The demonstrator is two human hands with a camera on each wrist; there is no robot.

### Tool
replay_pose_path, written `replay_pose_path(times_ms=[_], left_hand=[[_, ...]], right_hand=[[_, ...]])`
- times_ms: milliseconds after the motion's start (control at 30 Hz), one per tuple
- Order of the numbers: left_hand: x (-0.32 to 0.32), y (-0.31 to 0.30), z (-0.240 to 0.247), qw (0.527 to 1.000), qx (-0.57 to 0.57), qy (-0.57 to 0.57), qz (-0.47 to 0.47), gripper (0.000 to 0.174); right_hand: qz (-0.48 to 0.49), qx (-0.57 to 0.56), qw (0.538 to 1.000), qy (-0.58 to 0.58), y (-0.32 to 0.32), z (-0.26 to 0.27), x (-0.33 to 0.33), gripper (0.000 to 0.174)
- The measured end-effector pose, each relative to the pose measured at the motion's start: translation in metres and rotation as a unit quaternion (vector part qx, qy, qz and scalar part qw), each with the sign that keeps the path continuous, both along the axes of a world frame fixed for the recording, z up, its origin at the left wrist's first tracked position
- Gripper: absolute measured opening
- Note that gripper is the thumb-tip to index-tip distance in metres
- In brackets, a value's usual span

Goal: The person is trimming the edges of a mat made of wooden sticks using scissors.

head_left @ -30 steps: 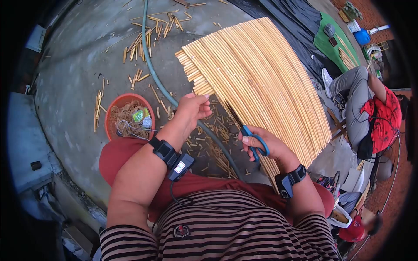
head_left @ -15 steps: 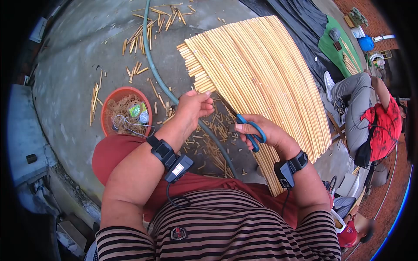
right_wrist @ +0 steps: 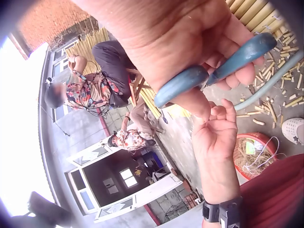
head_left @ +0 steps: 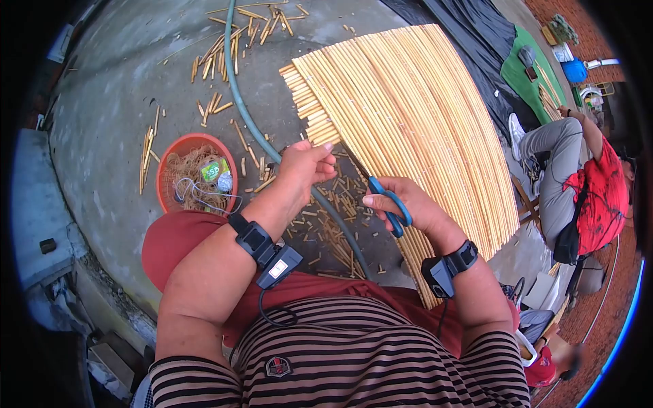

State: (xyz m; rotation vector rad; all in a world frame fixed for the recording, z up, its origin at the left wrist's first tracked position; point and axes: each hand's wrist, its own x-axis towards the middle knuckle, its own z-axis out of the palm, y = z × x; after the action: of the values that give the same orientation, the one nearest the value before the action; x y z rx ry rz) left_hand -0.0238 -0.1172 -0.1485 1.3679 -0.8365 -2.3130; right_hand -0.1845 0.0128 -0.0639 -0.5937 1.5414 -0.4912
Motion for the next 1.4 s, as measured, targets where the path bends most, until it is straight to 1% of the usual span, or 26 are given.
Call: replay_pose_path(times_ms=[167,300,367,467,567,667,767,867,1167,1267,1367,1400], left_hand=[[0.0,0.0,0.002,1.0,-0.003,-0.008,-0.002,0.014],[0.0,0.0,0.003,1.0,-0.004,-0.015,-0.002,0.014],[0.0,0.0,0.003,1.0,-0.002,-0.01,-0.001,0.014],[0.0,0.0,0.005,1.0,-0.003,-0.009,-0.003,0.014],[0.0,0.001,0.004,1.0,-0.002,-0.01,0.0,0.014],[0.001,0.001,0.005,1.0,-0.007,-0.011,-0.003,0.014],[0.001,0.001,0.005,1.0,-0.007,-0.011,-0.006,0.014],[0.002,0.001,0.005,1.0,-0.009,-0.012,-0.011,0.014],[0.001,0.001,0.009,1.0,-0.001,-0.018,-0.013,0.012],[0.001,0.0,0.007,1.0,-0.002,-0.016,-0.017,0.013],[0.002,-0.001,0.008,1.0,0.003,-0.016,-0.015,0.013],[0.003,-0.001,0.007,1.0,0.003,-0.008,-0.013,0.013]], right_hand=[[-0.007,-0.019,0.999,0.035,0.001,-0.001,0.004,0.027],[0.014,-0.015,0.998,0.059,0.004,-0.001,0.006,0.022],[0.023,-0.01,0.998,0.056,0.004,0.005,0.007,0.02],[0.011,0.006,1.0,-0.01,0.011,0.006,0.007,0.022],[-0.001,-0.008,0.999,-0.038,0.015,0.006,0.007,0.026],[0.033,0.012,0.999,-0.029,0.009,0.009,0.003,0.027],[0.018,0.009,0.999,-0.032,0.004,0.005,0.004,0.028],[0.019,0.003,1.0,-0.019,-0.002,0.005,0.004,0.03],[0.01,-0.002,1.0,0.01,-0.004,0.0,0.002,0.02],[0.045,-0.003,0.997,0.065,-0.003,0.0,0.005,0.019],[0.052,0.006,0.996,0.069,-0.004,0.004,0.008,0.016],[0.037,0.006,0.998,0.052,-0.002,0.004,0.01,0.017]])
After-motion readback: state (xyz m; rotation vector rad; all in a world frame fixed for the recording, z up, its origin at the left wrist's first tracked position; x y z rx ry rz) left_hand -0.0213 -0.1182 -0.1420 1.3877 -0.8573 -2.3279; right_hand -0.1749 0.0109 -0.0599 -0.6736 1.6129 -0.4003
